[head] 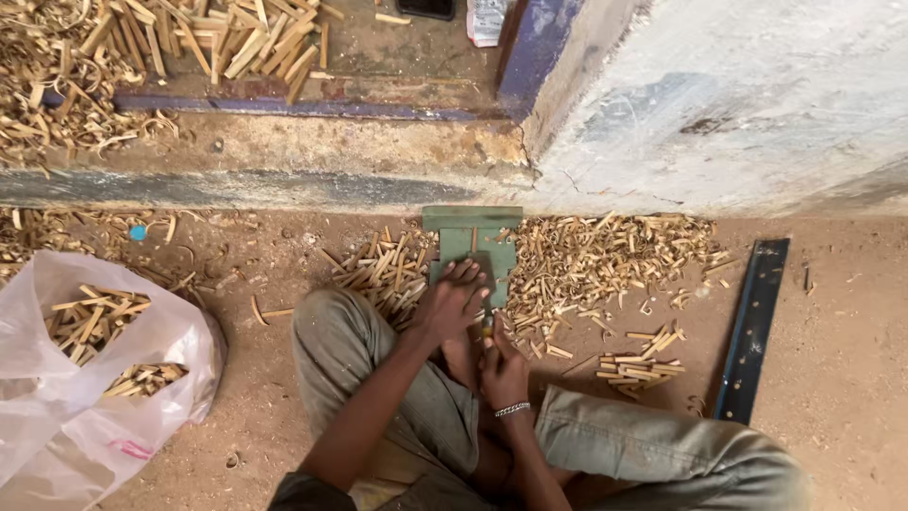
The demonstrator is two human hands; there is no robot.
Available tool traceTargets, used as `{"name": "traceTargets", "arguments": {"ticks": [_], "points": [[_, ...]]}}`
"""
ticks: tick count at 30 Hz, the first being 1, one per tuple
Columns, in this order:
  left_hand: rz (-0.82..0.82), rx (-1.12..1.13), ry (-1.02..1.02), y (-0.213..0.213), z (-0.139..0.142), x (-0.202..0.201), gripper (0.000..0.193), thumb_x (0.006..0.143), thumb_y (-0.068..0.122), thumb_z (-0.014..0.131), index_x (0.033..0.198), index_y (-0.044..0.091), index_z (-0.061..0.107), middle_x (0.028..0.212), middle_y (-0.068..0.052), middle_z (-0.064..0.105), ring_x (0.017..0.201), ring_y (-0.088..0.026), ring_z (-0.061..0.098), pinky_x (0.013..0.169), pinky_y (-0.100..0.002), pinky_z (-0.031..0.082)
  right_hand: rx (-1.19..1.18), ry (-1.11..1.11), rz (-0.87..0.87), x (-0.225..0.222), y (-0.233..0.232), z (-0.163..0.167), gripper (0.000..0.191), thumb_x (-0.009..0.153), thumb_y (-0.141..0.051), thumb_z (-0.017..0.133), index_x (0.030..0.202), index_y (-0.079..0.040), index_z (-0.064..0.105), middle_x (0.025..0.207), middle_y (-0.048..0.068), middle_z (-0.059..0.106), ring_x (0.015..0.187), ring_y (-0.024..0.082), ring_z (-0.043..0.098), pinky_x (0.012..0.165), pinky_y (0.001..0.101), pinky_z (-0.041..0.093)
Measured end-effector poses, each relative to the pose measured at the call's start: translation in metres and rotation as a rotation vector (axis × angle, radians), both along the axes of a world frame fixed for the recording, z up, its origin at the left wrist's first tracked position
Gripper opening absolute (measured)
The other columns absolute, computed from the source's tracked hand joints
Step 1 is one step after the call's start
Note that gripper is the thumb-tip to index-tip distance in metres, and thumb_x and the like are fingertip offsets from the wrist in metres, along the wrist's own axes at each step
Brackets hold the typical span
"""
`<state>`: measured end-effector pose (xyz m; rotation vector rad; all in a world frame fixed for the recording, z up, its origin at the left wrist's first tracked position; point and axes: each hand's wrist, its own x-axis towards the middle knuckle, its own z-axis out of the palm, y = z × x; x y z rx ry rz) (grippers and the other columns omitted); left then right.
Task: The person sits on the floor and uses a chisel to shave and shape small wooden sticks on a green cutting board. The person repeatedly holds the sticks with one hand and scrapes them with the chisel in the other hand, producing wood shavings that accumulate on the floor.
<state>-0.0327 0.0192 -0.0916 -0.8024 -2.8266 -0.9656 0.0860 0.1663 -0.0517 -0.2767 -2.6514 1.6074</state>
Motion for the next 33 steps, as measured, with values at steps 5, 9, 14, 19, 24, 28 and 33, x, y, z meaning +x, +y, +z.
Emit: {"name": "traceTargets", "arguments": {"ticks": [5,9,14,19,24,28,33], "points": [[0.035,0.043,-0.004,0.0,-0.003,-0.005,0.042,0.104,0.024,0.05,0.122,-0.008,0.068,0.133,-0.025,0.065,0.133,-0.037,0.059,0.122,-0.045,0.036,0.24,-0.209,0.005,-0.007,0.005,-0.022,0.052,0.105,-0.031,0.049,0.153,-0.014,0.056,0.078,0.029,0.067,0.057,0.028,0.061,0.057,0.0413,0.05],[0.048,0.07,0.184,0.0,-0.004,-0.013,0.039,0.102,0.023,0.048,0.121,-0.005,0.067,0.126,-0.025,0.068,0.122,-0.037,0.06,0.113,-0.05,0.039,0.213,0.292,0.065,-0.013,0.012,-0.052,0.045,0.111,-0.033,0.05,0.149,-0.009,0.056,0.109,0.028,0.072,0.087,0.034,0.074,0.069,0.0401,0.058],[0.081,-0.137,-0.213,-0.001,0.004,-0.043,0.039,0.103,0.026,0.046,0.121,-0.001,0.068,0.12,-0.02,0.067,0.11,-0.034,0.064,0.103,-0.049,0.047,0.245,-0.006,0.002,-0.035,0.014,-0.079,0.047,0.104,-0.03,0.053,0.149,-0.018,0.057,0.089,0.025,0.072,0.064,0.032,0.066,0.056,0.0416,0.048],[0.056,-0.082,-0.076,-0.003,0.017,-0.058,0.041,0.103,0.029,0.047,0.122,0.0,0.069,0.127,-0.02,0.067,0.119,-0.034,0.062,0.103,-0.048,0.048,0.083,0.017,-0.036,-0.061,0.01,-0.057,0.048,0.102,-0.03,0.061,0.149,-0.02,0.059,0.064,0.009,0.064,0.053,0.014,0.05,0.05,0.0335,0.044],[-0.009,0.042,0.111,0.0,0.01,-0.032,0.043,0.108,0.031,0.047,0.125,-0.003,0.069,0.138,-0.023,0.064,0.131,-0.034,0.059,0.116,-0.047,0.043,-0.21,-0.1,-0.107,-0.016,0.009,-0.021,0.049,0.1,-0.028,0.057,0.148,-0.017,0.056,0.059,0.0,0.061,0.045,0.007,0.05,0.042,0.0305,0.043],[-0.033,-0.016,0.037,-0.004,0.001,-0.015,0.047,0.106,0.031,0.048,0.126,-0.007,0.068,0.14,-0.025,0.061,0.135,-0.036,0.057,0.121,-0.046,0.037,-0.081,-0.142,-0.046,-0.004,0.005,-0.014,0.049,0.101,-0.03,0.055,0.148,-0.016,0.055,0.06,0.008,0.061,0.046,0.014,0.053,0.046,0.0356,0.046],[-0.022,-0.03,-0.088,-0.004,-0.002,-0.015,0.05,0.105,0.034,0.048,0.127,-0.007,0.067,0.141,-0.023,0.061,0.137,-0.035,0.055,0.126,-0.043,0.032,0.066,-0.037,-0.018,-0.007,0.002,-0.028,0.051,0.099,-0.029,0.052,0.146,-0.009,0.057,0.064,0.017,0.067,0.056,0.021,0.067,0.056,0.0389,0.053]]}}
